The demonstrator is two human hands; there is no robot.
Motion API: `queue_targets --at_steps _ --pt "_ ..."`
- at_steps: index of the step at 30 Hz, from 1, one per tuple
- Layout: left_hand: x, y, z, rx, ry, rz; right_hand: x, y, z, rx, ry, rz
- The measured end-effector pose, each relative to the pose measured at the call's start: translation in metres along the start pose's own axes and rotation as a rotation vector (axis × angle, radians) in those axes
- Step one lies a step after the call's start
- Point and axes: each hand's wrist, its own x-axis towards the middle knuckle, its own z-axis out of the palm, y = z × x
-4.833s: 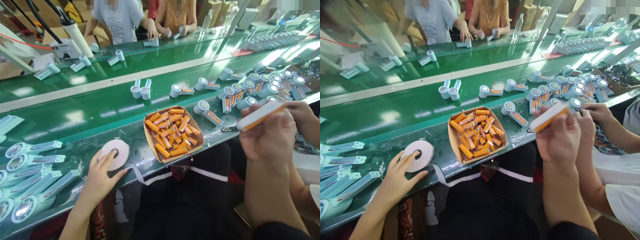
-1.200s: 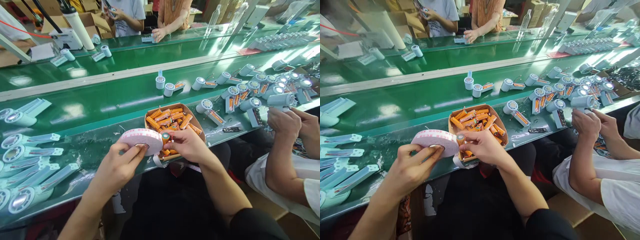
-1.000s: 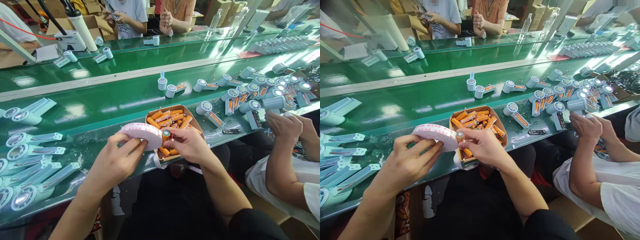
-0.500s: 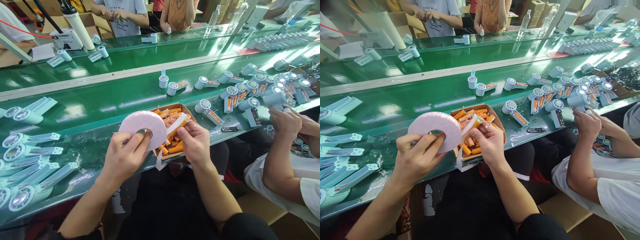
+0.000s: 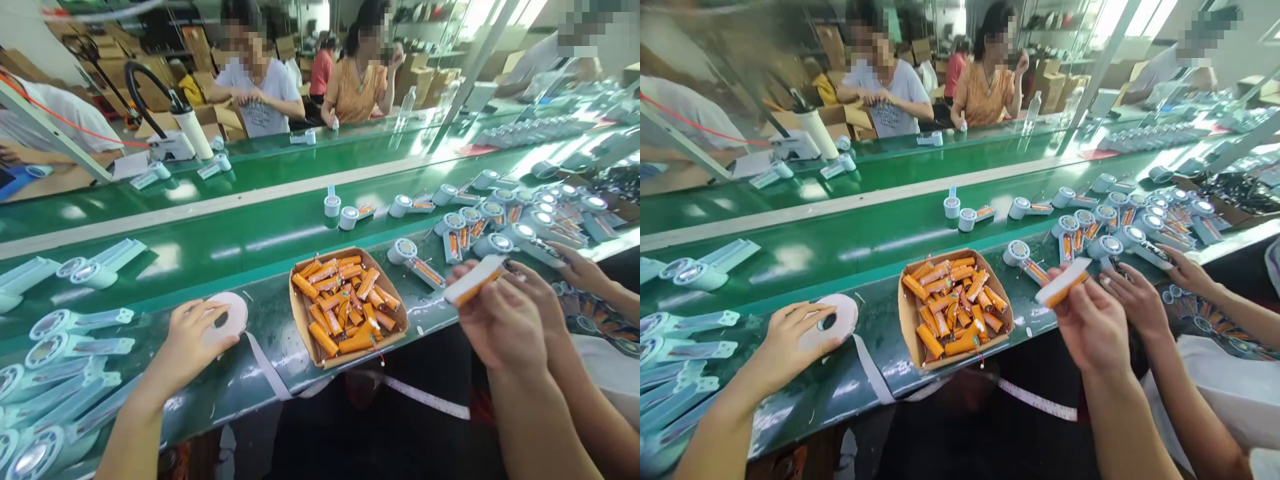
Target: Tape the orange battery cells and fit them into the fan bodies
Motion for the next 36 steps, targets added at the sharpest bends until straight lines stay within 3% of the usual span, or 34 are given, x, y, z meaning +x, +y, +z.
queue_targets --at_steps 2,5,7,9,11,13,18,21,24,27,31,36 --pt "0.042 0.021 0.005 -0.052 0.044 0.008 -0.017 0.021 -0.017 -0.031 0.025 0.134" --pt "0.141 0.087 0.015 -0.105 -0.034 0.098 -0.033 0.037 -0.037 -0.062 0.069 0.202" --pt "0.215 0.135 0.023 -0.073 -0.167 0.079 -0.038 0.035 -0.051 -0.085 0.098 0.22" --pt "0.281 0.172 0.032 -0.062 -0.193 0.043 -0.042 0.026 -0.067 -0.095 0.132 0.238" --pt "0.329 0.196 0.042 -0.061 -0.206 -0.035 -0.048 0.016 -0.084 -0.092 0.175 0.233" --pt "0.357 0.208 0.054 -0.063 -0.239 -0.137 -0.057 0.008 -0.101 -0.087 0.235 0.205" --pt "0.37 0.202 0.076 -0.049 -0.276 -0.263 -0.078 0.008 -0.133 -0.062 0.37 0.235" --pt "0.365 0.181 0.068 -0.02 -0.298 -0.189 -0.08 0.02 -0.135 -0.015 0.381 0.278" --pt "0.352 0.147 0.05 0.008 -0.338 -0.016 -0.068 0.027 -0.119 -0.013 0.294 0.305" --pt "0.329 0.106 0.036 0.052 -0.393 0.194 -0.043 0.025 -0.082 0.011 0.185 0.265" --pt "0.295 0.069 0.036 0.289 -0.409 0.501 0.001 0.023 -0.002 0.09 -0.057 0.231" --pt "0.291 0.066 0.056 0.295 -0.417 0.434 0.051 0.042 0.106 0.059 -0.435 0.196"
